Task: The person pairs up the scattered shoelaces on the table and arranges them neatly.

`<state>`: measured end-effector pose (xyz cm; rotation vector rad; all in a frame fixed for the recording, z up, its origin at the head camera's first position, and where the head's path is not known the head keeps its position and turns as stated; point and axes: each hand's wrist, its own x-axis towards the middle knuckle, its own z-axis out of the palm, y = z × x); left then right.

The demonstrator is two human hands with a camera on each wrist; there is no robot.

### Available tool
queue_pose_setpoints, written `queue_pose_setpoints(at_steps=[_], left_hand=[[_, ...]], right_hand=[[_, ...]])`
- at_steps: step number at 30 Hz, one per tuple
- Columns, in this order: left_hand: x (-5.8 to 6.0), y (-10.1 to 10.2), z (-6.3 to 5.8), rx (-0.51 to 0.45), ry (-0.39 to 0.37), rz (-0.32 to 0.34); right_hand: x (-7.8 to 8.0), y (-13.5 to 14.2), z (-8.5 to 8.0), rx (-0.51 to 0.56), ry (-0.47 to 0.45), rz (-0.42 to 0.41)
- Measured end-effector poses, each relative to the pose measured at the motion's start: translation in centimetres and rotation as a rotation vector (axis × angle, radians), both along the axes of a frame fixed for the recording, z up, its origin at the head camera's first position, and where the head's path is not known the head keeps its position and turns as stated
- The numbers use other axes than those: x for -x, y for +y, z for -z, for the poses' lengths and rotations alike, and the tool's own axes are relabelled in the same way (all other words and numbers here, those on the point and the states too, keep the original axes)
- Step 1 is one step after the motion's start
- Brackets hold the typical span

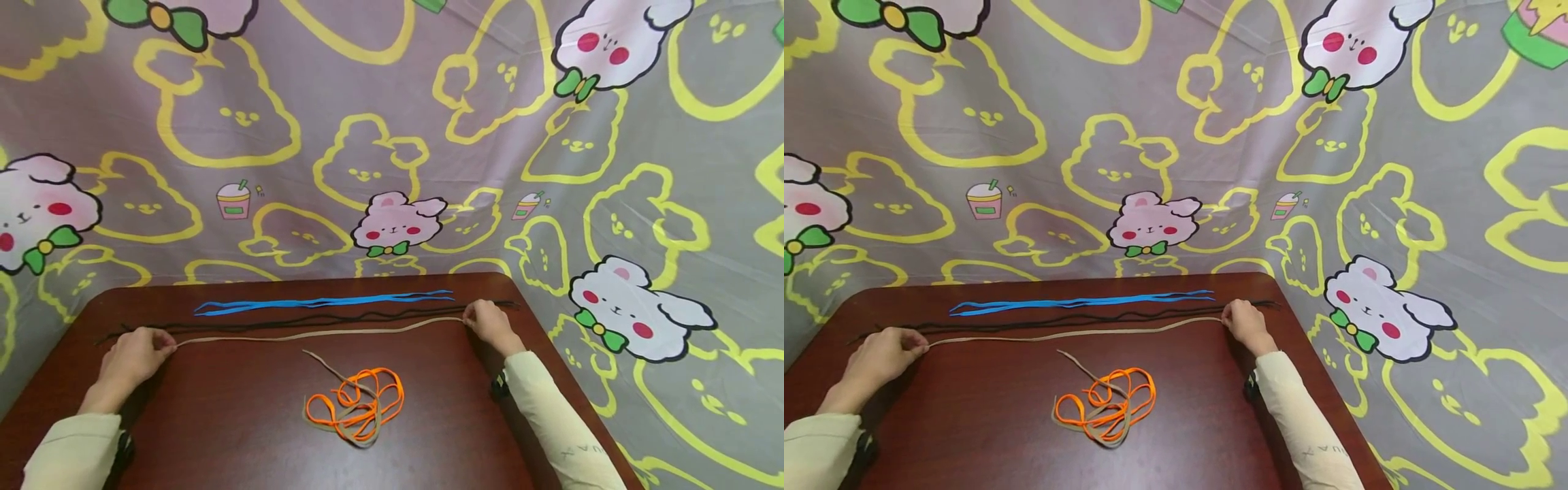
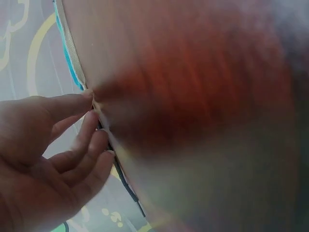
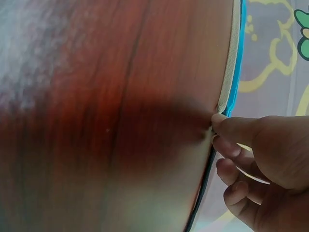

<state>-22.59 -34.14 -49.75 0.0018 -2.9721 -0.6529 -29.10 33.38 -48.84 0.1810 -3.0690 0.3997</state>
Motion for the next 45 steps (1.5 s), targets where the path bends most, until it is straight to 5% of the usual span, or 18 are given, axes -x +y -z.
queue_pose_setpoints(at_steps=[5, 9, 15, 22, 27, 33, 40, 45], left_hand=[[-0.2, 1.3, -0.3, 0.002, 0.106, 0.061], [-0.1, 4.1, -1.6, -0.047, 0.15, 0.187], [-0.2, 11.3, -3.1, -0.129, 0.065, 0.429], [-0.9, 20.4, -2.6, -0.167, -0.042, 0.575], [-1.0, 23.8, -1.4, -0.208, -0.057, 0.624], [-1.3, 24.6, -1.3, -0.249, -0.13, 0.606], [-1.8, 25.3, -1.6, -0.199, -0.179, 0.448], [-2.3, 25.4, -2.4, -0.178, -0.171, 0.497]], right_hand=[[-0.3, -0.3, -0.8, 0.014, 0.042, -0.026], [-0.9, -2.3, -2.5, 0.061, 0.095, -0.065], [-2.7, -7.8, -5.7, 0.206, 0.04, -0.174], [-4.9, -13.4, -7.2, 0.386, -0.085, -0.409], [-6.7, -17.0, -6.0, 0.312, -0.22, -0.501], [-8.5, -20.1, -4.0, 0.064, -0.429, -0.492], [-9.2, -21.6, -3.3, -0.059, -0.415, -0.494], [-9.4, -22.0, -3.3, -0.057, -0.364, -0.554]])
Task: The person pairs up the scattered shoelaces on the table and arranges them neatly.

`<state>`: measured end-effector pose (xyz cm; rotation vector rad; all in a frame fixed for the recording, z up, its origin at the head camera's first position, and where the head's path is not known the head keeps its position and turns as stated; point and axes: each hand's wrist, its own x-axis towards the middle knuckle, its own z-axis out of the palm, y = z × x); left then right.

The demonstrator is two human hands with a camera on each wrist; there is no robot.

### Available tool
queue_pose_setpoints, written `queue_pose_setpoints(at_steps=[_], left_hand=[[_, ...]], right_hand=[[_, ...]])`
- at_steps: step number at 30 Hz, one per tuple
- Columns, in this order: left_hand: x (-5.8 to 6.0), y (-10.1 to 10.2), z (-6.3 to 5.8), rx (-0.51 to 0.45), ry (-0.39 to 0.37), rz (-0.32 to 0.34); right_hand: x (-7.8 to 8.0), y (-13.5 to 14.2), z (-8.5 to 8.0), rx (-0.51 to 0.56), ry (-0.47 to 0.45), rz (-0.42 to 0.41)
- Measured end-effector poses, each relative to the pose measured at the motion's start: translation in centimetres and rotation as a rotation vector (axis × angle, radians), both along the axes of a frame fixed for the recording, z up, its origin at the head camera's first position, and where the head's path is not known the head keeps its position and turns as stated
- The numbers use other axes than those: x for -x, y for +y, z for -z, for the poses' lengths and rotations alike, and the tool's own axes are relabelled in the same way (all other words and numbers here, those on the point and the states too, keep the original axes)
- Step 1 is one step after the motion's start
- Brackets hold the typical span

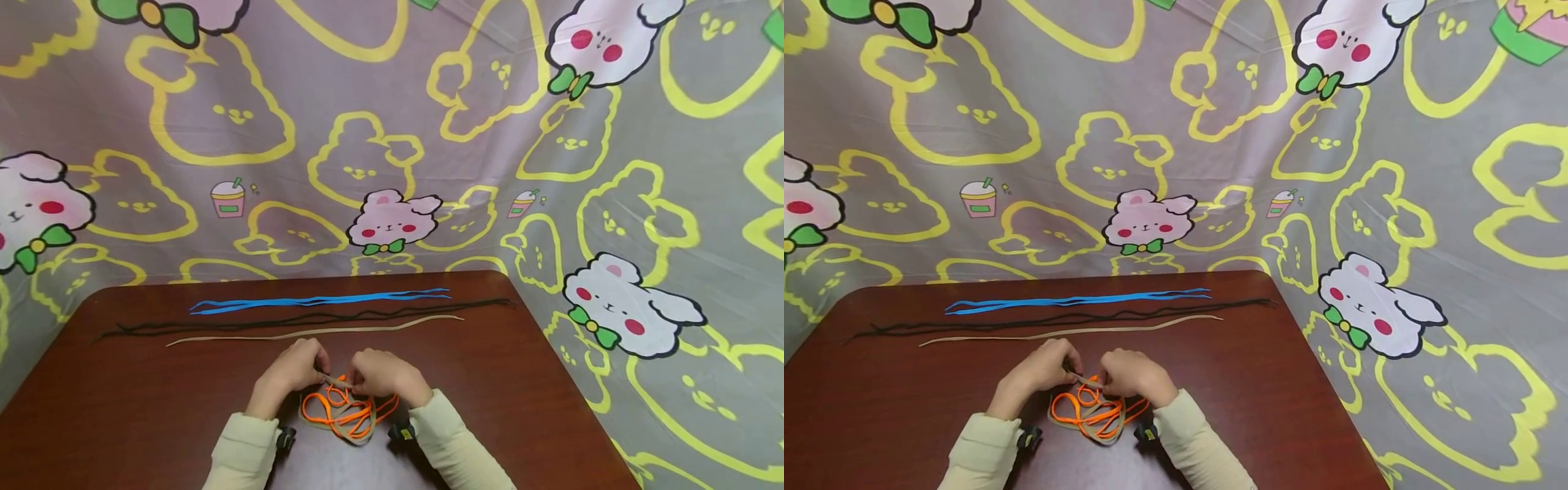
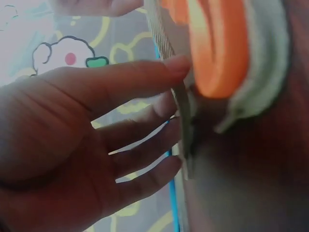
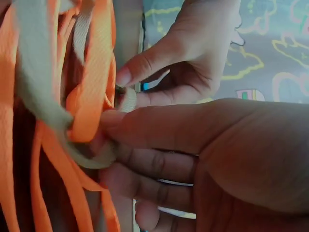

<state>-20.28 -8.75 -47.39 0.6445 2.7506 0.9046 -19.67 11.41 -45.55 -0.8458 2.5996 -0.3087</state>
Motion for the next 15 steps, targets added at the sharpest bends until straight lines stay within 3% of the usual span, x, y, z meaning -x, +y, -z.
queue_pose_setpoints(at_steps=[7, 11, 15], left_hand=[[-0.6, -1.0, -2.3, -0.063, 0.056, 0.117], [-0.8, -1.8, -4.0, -0.102, 0.084, 0.132], [-1.2, -2.5, -5.7, -0.137, 0.095, 0.106]], right_hand=[[-0.8, -0.1, -1.5, 0.113, 0.057, -0.093], [-1.4, 0.0, -2.6, 0.181, 0.078, -0.143], [-2.1, 0.0, -3.6, 0.24, 0.094, -0.174]])
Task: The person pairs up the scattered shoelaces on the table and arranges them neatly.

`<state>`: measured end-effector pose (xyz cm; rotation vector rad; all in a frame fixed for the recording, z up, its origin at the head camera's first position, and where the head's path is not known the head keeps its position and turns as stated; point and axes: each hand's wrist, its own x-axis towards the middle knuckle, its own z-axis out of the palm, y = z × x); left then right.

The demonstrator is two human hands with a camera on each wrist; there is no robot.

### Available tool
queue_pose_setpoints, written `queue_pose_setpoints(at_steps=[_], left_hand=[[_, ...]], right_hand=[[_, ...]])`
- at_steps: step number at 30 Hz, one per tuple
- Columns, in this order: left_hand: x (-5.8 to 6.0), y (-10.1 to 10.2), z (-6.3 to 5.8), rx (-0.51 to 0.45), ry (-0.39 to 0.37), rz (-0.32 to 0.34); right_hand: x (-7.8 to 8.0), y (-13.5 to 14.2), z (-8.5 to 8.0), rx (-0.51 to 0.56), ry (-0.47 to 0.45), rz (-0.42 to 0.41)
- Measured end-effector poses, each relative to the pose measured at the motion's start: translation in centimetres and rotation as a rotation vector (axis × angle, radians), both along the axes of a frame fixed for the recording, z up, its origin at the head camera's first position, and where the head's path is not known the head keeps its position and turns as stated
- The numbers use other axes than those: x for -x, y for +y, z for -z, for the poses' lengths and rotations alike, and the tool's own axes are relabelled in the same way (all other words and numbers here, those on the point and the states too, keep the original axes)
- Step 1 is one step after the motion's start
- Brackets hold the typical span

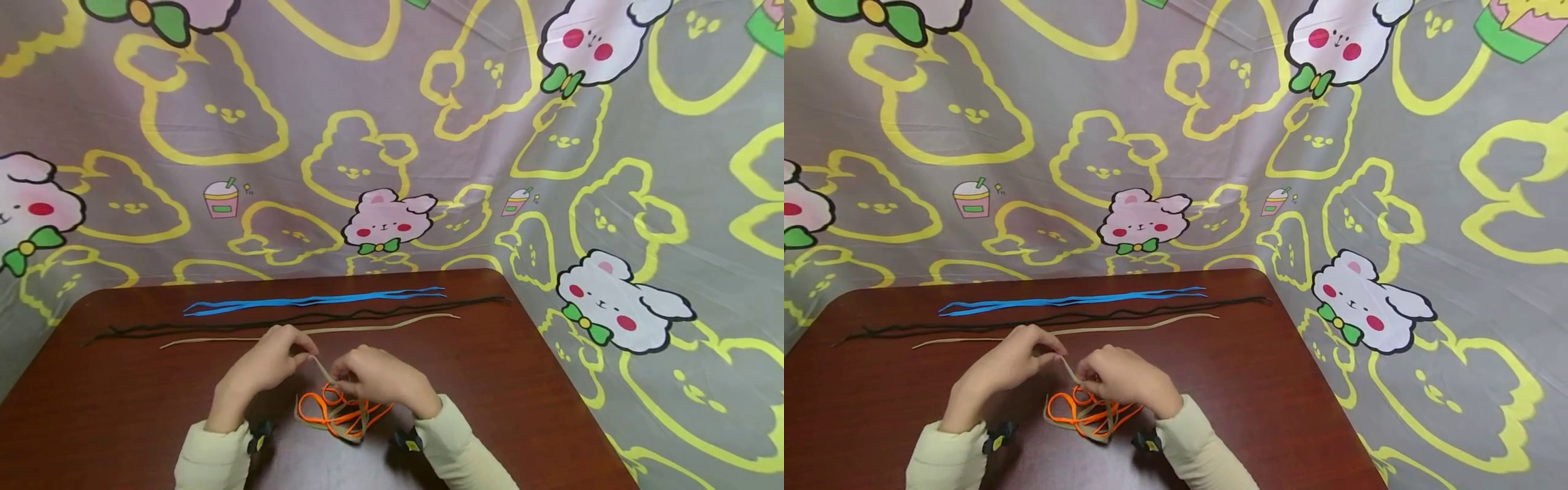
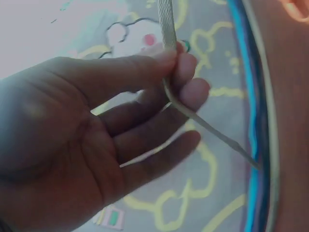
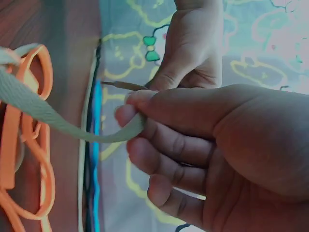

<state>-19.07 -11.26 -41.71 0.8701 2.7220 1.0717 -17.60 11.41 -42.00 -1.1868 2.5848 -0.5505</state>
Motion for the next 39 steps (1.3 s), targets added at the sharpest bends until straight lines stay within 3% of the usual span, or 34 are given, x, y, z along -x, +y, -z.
queue_pose_setpoints(at_steps=[5, 12, 19, 26, 31, 39], left_hand=[[-0.7, -0.9, -1.7, -0.056, 0.034, -0.073], [-1.6, -2.1, -2.9, -0.175, 0.194, -0.134], [-2.0, -3.2, -3.0, -0.223, 0.355, -0.19], [-2.0, -4.3, -3.2, -0.213, 0.503, -0.29], [-2.0, -4.6, -3.2, -0.2, 0.54, -0.38], [-1.8, -5.7, -2.9, -0.222, 0.581, -0.464]], right_hand=[[-0.8, 0.0, -1.3, 0.057, -0.004, 0.008], [-1.9, 0.6, -3.1, 0.147, -0.022, 0.024], [-3.1, 1.2, -4.5, 0.185, 0.022, -0.027], [-4.0, 2.0, -5.7, 0.178, 0.057, -0.014], [-4.6, 2.8, -6.6, 0.164, 0.069, 0.012], [-4.9, 4.7, -7.6, 0.209, 0.082, 0.044]])
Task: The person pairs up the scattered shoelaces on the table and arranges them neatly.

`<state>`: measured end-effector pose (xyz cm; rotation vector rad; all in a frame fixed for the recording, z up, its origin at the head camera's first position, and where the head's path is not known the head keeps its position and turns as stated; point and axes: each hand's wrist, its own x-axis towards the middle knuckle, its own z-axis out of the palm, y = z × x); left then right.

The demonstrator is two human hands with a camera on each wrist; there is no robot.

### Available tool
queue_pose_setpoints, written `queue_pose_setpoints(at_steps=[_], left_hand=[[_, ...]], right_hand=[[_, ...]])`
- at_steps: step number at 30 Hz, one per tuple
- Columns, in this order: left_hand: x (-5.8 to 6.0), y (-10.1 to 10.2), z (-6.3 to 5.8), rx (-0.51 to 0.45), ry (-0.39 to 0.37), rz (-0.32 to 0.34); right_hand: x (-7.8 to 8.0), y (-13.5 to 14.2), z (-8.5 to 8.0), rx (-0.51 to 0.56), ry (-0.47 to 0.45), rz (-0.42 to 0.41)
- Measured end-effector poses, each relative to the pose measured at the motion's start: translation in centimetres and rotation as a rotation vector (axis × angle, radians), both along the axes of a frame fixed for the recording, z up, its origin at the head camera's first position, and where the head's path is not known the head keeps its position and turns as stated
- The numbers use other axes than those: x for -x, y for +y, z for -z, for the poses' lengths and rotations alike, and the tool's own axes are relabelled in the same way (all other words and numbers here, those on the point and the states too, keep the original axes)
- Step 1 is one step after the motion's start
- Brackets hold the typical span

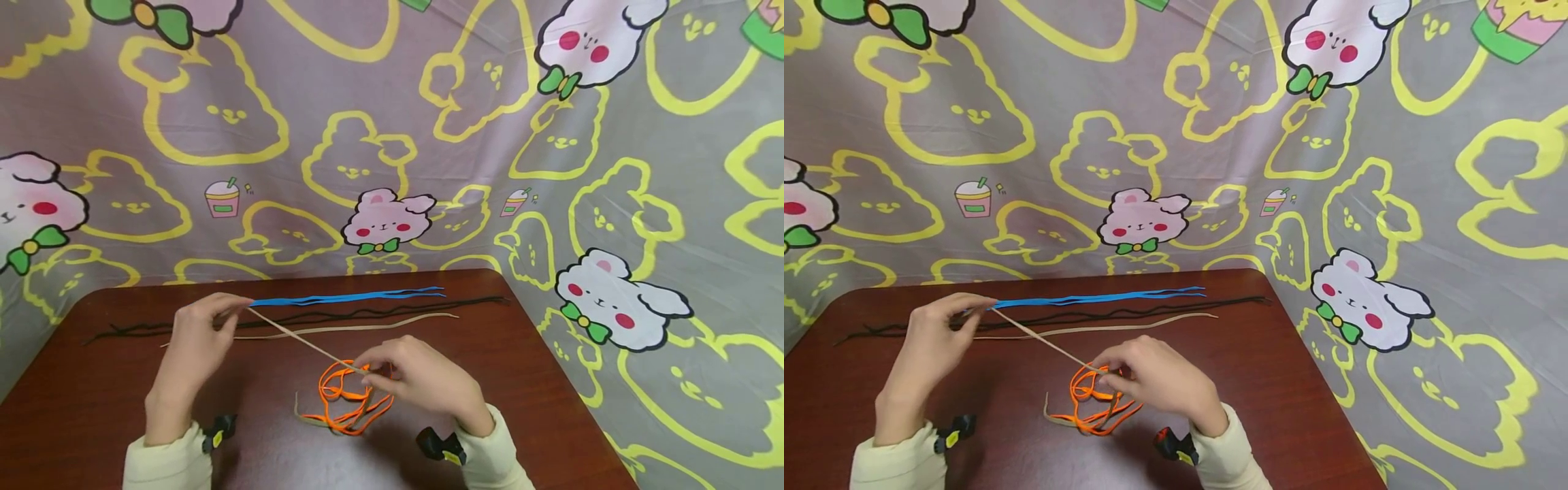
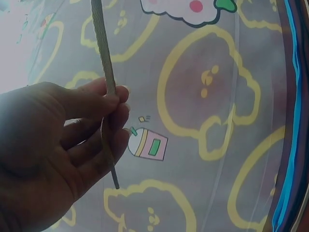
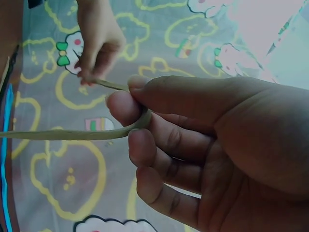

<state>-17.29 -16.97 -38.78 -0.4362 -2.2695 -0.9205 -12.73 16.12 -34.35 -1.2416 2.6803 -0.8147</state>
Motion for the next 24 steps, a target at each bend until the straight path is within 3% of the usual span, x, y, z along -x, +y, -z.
queue_pose_setpoints(at_steps=[10, 18, 24], left_hand=[[-0.2, -1.9, 0.2, -0.061, 0.029, -0.087], [-0.7, -3.1, 0.1, -0.132, -0.013, -0.193], [-0.5, -3.9, 0.2, -0.171, 0.039, -0.267]], right_hand=[[-0.1, 1.9, -0.6, 0.085, -0.002, 0.042], [-0.1, 3.3, -0.9, 0.123, -0.049, 0.111], [0.0, 4.4, -1.2, 0.158, -0.021, 0.157]])
